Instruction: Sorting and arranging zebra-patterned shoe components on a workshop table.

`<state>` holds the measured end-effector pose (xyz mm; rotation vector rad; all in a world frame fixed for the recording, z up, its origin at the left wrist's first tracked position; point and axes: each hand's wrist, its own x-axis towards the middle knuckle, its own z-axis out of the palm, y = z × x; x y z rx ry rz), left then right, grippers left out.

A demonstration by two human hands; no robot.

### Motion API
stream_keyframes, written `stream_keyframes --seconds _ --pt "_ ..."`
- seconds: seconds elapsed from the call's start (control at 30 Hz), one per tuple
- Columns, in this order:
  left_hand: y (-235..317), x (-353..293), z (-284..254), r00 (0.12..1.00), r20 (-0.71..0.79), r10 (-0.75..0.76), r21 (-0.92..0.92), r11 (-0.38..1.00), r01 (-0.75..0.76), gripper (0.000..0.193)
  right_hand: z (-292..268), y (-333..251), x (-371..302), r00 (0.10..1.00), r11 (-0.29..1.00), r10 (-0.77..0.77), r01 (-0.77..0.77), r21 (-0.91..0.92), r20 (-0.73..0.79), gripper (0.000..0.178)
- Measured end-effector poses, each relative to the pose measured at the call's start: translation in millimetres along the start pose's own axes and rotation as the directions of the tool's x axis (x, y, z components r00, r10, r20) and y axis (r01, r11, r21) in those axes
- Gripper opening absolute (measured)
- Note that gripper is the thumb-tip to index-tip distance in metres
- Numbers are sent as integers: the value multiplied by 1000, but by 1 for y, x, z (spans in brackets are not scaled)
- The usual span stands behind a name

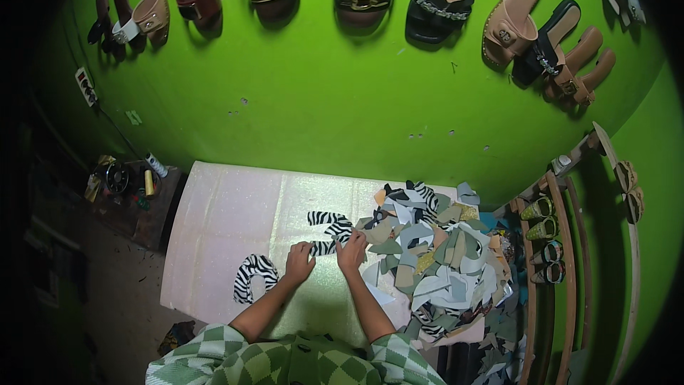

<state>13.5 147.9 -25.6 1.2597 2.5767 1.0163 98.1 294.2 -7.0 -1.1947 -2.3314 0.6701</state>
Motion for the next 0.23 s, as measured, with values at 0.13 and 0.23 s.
stream_keyframes --seconds 0.13,0.23 --pt "7 10 0 974 214 -76 -6 997 79 36 8 10 22 996 996 29 -21 -91 80 72" --pt "2 20 -4 804 582 -123 -46 982 184 35 14 20 37 944 986 86 -34 -165 317 79"
